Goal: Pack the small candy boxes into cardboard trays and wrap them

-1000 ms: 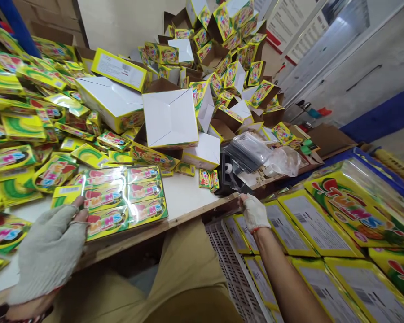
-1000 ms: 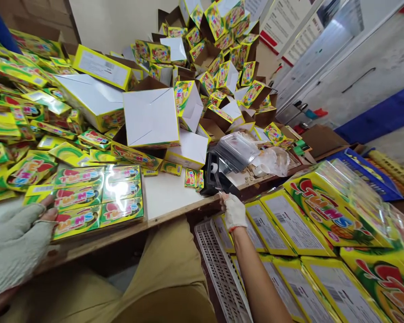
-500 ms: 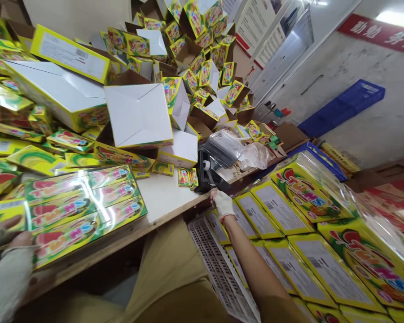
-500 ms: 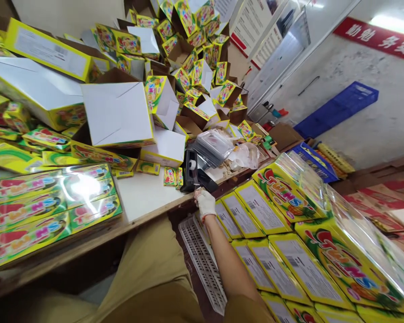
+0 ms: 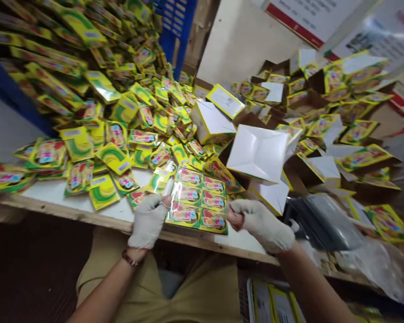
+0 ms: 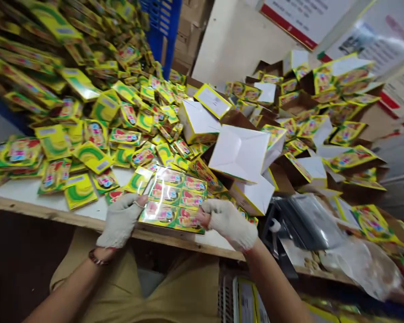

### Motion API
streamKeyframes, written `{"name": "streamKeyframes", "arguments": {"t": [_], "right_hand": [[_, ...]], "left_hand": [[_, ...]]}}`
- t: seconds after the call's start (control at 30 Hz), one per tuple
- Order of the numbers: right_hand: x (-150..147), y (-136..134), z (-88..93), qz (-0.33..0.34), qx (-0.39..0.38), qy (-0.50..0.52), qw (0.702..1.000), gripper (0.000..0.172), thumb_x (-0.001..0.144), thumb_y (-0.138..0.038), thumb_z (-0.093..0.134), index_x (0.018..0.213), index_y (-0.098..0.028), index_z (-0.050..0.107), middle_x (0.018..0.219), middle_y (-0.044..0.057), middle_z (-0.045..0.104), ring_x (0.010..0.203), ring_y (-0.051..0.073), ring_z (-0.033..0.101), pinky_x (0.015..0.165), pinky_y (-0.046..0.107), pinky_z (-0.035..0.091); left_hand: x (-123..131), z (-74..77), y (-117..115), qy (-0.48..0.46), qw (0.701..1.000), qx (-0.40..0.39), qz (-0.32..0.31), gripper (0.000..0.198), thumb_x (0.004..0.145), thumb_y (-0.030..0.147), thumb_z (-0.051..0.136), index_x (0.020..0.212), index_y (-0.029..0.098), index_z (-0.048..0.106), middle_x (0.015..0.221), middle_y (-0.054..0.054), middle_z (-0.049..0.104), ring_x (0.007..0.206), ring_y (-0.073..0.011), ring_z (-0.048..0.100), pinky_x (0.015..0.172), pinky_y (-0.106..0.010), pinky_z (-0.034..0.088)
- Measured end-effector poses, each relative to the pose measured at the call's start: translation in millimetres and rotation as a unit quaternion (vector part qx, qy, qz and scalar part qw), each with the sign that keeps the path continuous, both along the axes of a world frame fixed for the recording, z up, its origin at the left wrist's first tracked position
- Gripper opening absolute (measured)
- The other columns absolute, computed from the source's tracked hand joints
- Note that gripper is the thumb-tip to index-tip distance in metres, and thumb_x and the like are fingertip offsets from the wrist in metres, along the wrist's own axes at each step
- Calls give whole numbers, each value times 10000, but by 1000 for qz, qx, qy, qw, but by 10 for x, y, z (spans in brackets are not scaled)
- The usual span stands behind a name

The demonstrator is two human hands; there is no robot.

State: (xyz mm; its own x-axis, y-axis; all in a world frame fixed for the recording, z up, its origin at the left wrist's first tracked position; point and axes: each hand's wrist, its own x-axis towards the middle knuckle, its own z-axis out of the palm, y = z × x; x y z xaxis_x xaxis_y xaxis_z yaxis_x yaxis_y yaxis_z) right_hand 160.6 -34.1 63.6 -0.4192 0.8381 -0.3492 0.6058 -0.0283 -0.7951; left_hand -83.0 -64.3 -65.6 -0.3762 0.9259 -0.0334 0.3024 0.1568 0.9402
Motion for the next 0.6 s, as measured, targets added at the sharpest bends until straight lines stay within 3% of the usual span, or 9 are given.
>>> {"name": "streamKeyframes", "arguments": {"t": [0.07,0.17,0.27,0.33,0.4,0.5,0.6], "right_hand": [[-548,338,65,85,-6,-45,995,400,793,-463,616,554,-185,457,554,-25,464,553,90,390,532,235,317],[-1233,724,-40,163,-24,-164,973,254,760,-254,584,540,-173,486,501,-37,464,497,80,415,498,221,320],[-1686,971,-206,189,-75,-296,933,158,728,-160,565,571,-159,555,499,-21,510,478,96,480,486,223,355],[-1876,1064,-275,196,-92,-388,896,124,726,-165,594,603,-155,597,519,-3,551,483,114,519,486,233,380],[-2004,1110,-299,216,-93,-462,855,143,736,-200,629,602,-155,611,521,16,571,493,132,543,489,244,400],[-2134,1116,-281,267,-74,-525,805,180,742,-238,663,590,-148,631,490,28,557,529,158,565,519,261,435],[-2233,1095,-260,317,-71,-566,758,187,748,-210,650,581,-124,654,491,46,561,592,186,598,574,286,457]], "left_hand": [[10,-20,-13,-21,1000,15,5,449,806,559,472,534,211,384,584,20,388,624,-136,384,592,-285,320],[23,-26,-17,-34,999,35,16,440,805,502,480,521,210,315,576,21,371,619,-131,371,607,-288,309],[33,-38,-15,-98,995,2,33,330,762,487,548,605,212,455,615,22,482,635,-137,444,618,-279,350],[44,-50,-18,-162,985,-24,49,278,725,479,607,766,212,543,679,22,564,637,-143,499,614,-278,388],[58,-59,-25,-197,977,-26,73,323,695,452,655,877,213,535,727,25,595,632,-141,530,611,-276,416],[76,-62,-38,-201,974,-14,105,369,685,427,692,914,222,488,739,40,578,618,-129,538,605,-267,431],[78,-71,-42,-201,975,-1,90,338,732,416,664,938,226,474,759,44,565,625,-121,539,605,-260,429]]}}
